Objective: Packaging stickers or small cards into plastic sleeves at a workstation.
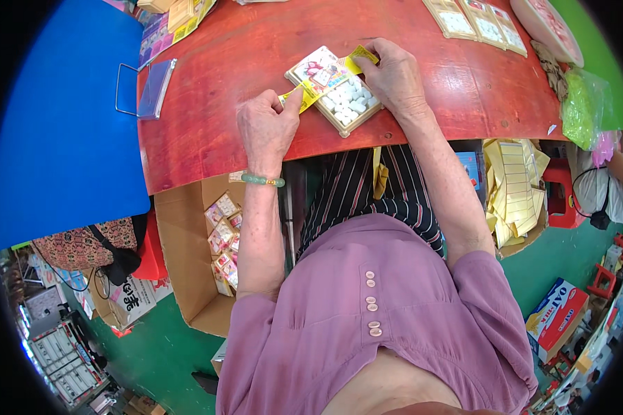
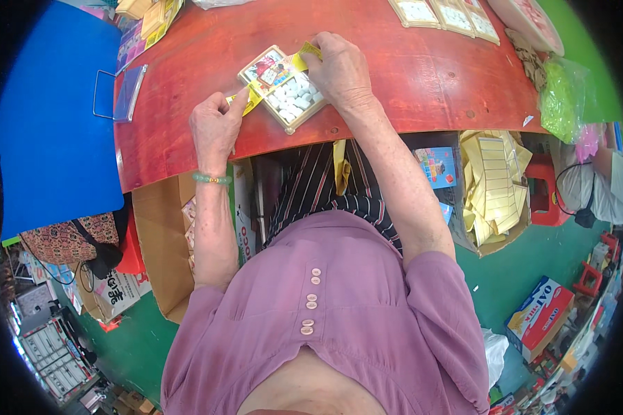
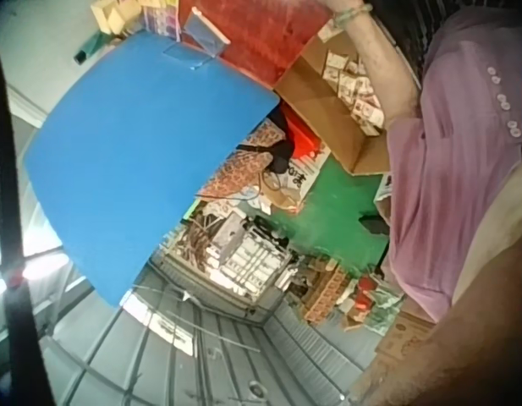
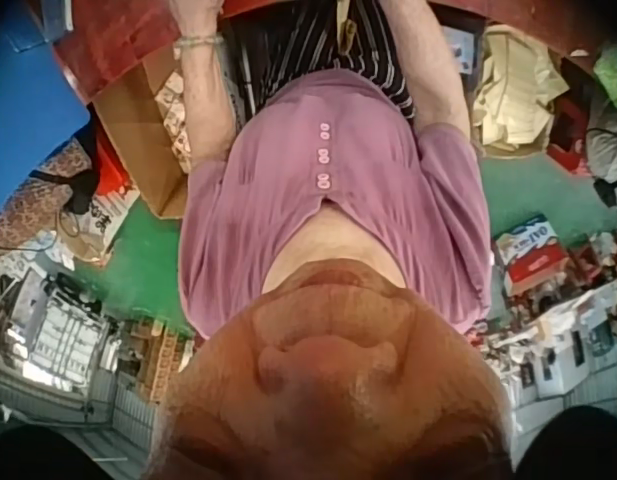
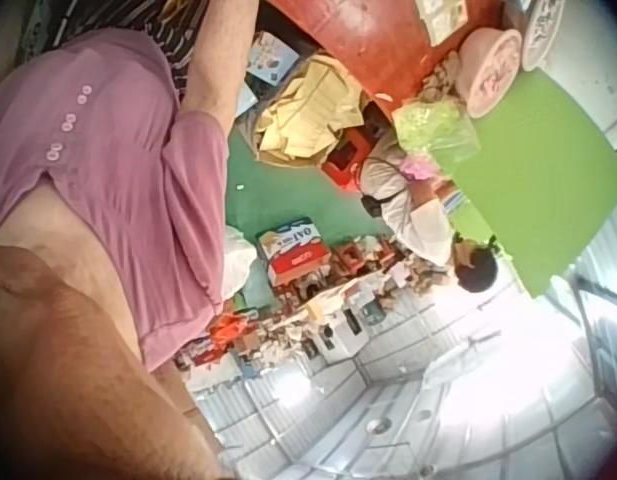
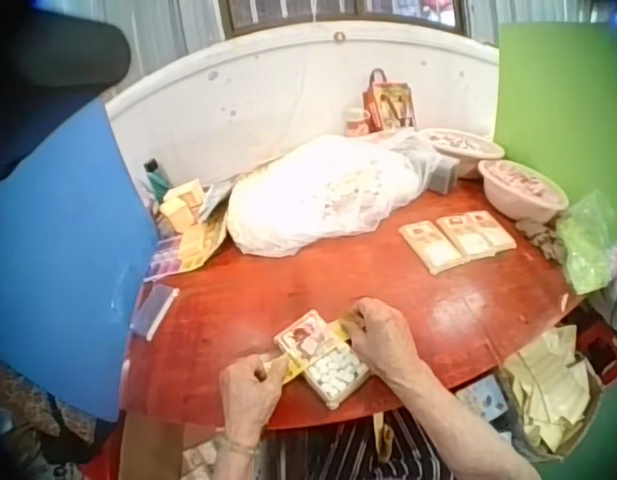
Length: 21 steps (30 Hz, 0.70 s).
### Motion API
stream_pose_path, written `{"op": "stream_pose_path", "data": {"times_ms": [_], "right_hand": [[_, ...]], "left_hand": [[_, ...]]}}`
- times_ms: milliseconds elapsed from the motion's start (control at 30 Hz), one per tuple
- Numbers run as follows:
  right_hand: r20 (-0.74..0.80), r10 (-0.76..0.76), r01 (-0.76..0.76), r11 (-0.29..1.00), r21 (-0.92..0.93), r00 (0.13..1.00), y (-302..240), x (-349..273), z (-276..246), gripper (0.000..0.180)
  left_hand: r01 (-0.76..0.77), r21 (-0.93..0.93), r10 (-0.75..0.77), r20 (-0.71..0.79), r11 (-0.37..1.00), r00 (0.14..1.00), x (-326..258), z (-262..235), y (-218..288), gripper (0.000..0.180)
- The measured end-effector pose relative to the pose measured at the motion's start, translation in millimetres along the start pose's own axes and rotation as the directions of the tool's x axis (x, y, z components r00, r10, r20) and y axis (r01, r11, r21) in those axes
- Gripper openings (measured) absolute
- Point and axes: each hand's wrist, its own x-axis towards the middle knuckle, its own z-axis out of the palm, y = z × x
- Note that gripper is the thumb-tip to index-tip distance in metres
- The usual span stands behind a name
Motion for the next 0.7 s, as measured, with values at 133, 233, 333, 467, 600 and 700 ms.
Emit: {"op": "stream_pose_path", "data": {"times_ms": [133,233,333,467,600,700], "right_hand": [[0.006,-0.009,0.009,1.0,-0.004,1.0,-5,-1,-2,0.028],[0.005,-0.019,0.019,1.0,-0.024,1.0,-6,-2,-2,0.032],[0.013,-0.014,0.014,0.999,-0.042,1.0,-7,-2,-5,0.034],[0.016,-0.021,0.022,0.998,-0.054,1.0,-7,-4,-6,0.035],[-0.013,-0.039,0.038,0.994,-0.103,0.999,-7,-6,-5,0.035],[-0.042,-0.029,0.024,0.992,-0.124,0.999,-8,-8,-5,0.036]], "left_hand": [[0.035,0.135,-0.038,0.017,0.99,0.999,1,-3,12,0.057],[0.04,0.254,-0.06,0.071,0.966,0.996,1,-2,20,0.061],[0.016,0.285,-0.039,0.077,0.958,0.996,1,-1,22,0.063],[0.032,0.297,-0.065,0.101,0.954,0.993,1,-3,22,0.062],[0.068,0.289,-0.113,0.143,0.955,0.983,3,-4,27,0.059],[0.077,0.274,-0.122,0.148,0.959,0.981,2,-5,28,0.057]]}}
